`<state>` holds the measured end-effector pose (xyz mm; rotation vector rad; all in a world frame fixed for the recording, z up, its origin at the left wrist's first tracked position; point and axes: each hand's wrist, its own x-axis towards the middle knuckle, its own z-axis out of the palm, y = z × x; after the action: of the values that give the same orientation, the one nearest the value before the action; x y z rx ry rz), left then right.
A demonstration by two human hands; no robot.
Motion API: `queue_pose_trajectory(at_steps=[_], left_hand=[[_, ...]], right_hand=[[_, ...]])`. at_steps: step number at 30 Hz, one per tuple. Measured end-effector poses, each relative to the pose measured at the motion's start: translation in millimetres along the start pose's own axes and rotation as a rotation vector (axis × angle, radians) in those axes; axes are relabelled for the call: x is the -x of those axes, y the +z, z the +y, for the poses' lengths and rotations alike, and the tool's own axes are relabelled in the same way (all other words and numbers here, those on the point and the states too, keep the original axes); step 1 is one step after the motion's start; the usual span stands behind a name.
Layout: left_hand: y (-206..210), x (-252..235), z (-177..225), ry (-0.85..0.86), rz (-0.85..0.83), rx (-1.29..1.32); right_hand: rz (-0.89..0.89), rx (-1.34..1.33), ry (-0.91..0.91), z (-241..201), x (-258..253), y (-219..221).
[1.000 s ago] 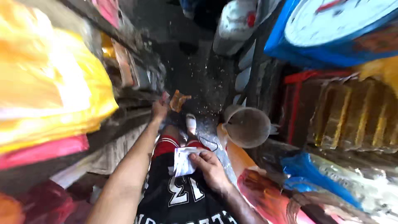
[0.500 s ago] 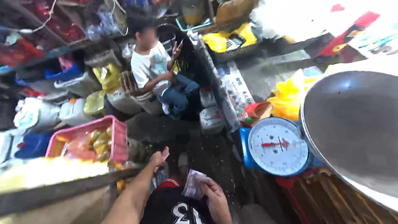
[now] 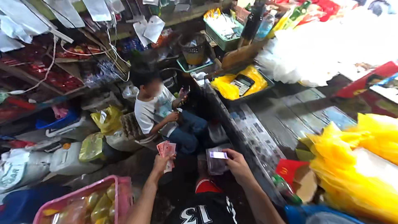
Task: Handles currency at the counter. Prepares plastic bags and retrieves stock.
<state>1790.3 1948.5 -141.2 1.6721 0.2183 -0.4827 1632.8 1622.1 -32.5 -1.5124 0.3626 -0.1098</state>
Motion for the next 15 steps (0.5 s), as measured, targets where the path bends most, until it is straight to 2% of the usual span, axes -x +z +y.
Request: queue_pose_trajectory(at_steps=[4,8,11,15], left_hand=[[-1,-30,31,-0.027,0.089,0.147],[-5,-57,77,0.001,0.186,0.225],[-8,-86,96,0.022,0.244,0.219],[-3,-107,114,-0.008,0.264,0.257]], right_hand=[[-0.12,0.04,-0.098,-61,-155,8],[-0.17,0.097,-0.092,-111,-301,18],[-0.106,0.162,-0.108,-112,-407,16],[0.126,0.145,-0.038,-110,-529,9]])
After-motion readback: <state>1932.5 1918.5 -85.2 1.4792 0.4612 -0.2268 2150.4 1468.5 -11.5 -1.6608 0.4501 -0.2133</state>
